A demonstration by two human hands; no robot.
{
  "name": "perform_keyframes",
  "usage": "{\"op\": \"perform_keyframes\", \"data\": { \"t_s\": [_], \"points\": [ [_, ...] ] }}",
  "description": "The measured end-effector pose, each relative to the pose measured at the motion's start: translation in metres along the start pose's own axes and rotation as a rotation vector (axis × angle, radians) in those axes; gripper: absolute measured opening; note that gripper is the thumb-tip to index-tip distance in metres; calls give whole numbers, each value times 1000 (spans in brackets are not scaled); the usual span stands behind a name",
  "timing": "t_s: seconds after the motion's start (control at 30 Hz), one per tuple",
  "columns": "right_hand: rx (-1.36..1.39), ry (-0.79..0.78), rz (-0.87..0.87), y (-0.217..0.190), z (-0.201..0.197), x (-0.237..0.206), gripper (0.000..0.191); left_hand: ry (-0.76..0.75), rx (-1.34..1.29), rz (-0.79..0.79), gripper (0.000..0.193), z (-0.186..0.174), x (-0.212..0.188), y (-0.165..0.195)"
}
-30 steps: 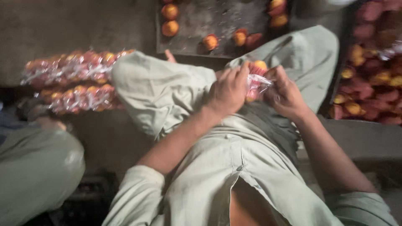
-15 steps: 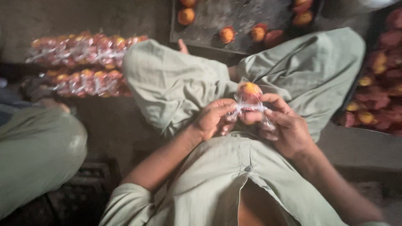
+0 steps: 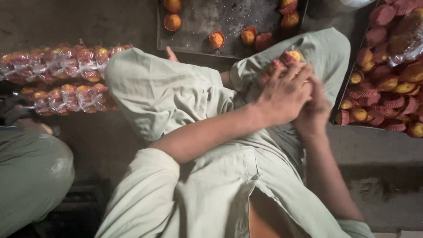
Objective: The person sits on the floor and packs small cupcakes into clear plastic bags, twisting the bags closed and placing the filled bags on a tray beside them. They take cupcakes one at a time from a tray, bag them, and set finished bags with other completed bags.
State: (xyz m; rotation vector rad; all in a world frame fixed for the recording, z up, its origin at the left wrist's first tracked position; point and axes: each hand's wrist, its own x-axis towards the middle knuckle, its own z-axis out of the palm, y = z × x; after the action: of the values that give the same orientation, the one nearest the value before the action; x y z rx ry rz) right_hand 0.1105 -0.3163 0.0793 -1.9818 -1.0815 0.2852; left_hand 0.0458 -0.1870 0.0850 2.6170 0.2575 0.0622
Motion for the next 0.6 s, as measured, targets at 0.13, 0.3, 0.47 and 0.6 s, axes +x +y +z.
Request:
{"op": "perform_keyframes", "data": {
  "t_s": [0.13,0.3,0.47,0.6],
  "points": [
    [500,218,338,29,-26,-7,37,168,-196,169,76,35,20,-21],
    [643,387,519,40,-28,0,10,168,-208,193,90,56,11,-32],
    [-75,48,28,18,-30,1,11,-150,-3,115,89,39,11,-41],
    [-13,-290,138,1,-45,4,32,128,-125,380,85,26,13,-54]
  ]
}}
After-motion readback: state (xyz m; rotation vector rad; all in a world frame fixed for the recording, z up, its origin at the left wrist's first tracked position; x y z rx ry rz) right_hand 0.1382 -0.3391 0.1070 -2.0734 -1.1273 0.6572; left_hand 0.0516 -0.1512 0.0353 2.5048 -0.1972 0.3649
